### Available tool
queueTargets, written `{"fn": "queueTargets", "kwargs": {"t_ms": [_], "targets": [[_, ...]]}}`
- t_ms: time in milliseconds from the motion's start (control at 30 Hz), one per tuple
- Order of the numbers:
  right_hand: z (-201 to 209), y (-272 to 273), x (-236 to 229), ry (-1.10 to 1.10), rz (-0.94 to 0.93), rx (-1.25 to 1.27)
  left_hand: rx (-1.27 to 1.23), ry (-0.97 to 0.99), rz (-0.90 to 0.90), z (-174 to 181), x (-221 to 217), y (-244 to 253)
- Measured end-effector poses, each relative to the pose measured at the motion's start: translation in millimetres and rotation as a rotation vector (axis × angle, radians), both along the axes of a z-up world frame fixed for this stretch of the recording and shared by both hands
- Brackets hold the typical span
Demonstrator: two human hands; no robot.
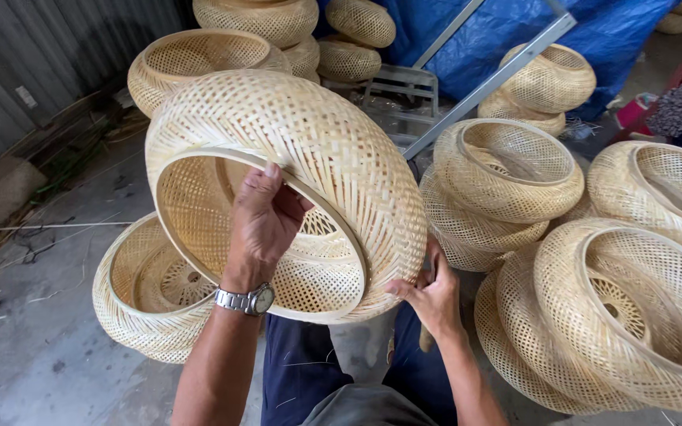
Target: The person uses a wooden mallet to tap the rim and sides of a woven bamboo basket, likely to tighten the weave or smooth the edges. The person rotates the basket to access different sections while seated on the floor.
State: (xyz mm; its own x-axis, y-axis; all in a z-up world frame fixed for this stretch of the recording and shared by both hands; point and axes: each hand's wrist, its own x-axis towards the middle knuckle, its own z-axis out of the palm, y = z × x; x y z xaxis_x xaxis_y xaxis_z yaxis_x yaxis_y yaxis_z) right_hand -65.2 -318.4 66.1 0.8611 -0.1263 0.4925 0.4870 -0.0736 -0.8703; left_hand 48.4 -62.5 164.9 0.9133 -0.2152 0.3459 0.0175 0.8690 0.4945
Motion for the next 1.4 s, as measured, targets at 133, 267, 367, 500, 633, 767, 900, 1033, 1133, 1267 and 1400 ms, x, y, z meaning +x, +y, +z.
{"fn": "queueTargets", "kwargs": {"t_ms": [133,267,367,500,633,767,900,1033,1133,1267,1400], "targets": [[-27,-10,-4,0.069,-0.134,-0.173,0.040,-0.030,-0.052,-19,9,-8],[-53,-39,-15,0.342,-0.131,0.111,0.081,0.049,-0.074,-37,12,-17],[-78,-60,-23,0.624,-0.209,0.327,0.048,0.053,-0.088,-49,16,-22],[-126,-64,-47,0.699,-0.252,0.460,0.046,0.092,-0.069,-62,17,-24],[-160,-58,-59,0.770,-0.281,0.333,-0.007,0.139,-0.048,-62,11,-24],[-154,-67,-51,0.763,-0.324,0.256,-0.014,0.140,-0.080,-58,7,-24],[-94,-102,-26,0.583,-0.358,0.064,0.040,0.114,-0.080,-57,3,-28],[-15,-94,-11,0.087,-0.328,-0.579,0.040,0.098,-0.038,-60,3,-29],[44,-69,0,-0.275,-0.306,-0.992,0.024,0.112,-0.042,-64,2,-27],[97,-36,15,-0.230,-0.103,-1.127,0.021,0.088,-0.025,-71,0,-27],[112,-15,33,-0.133,0.056,-1.266,-0.007,0.072,-0.028,-71,-1,-29]]}}
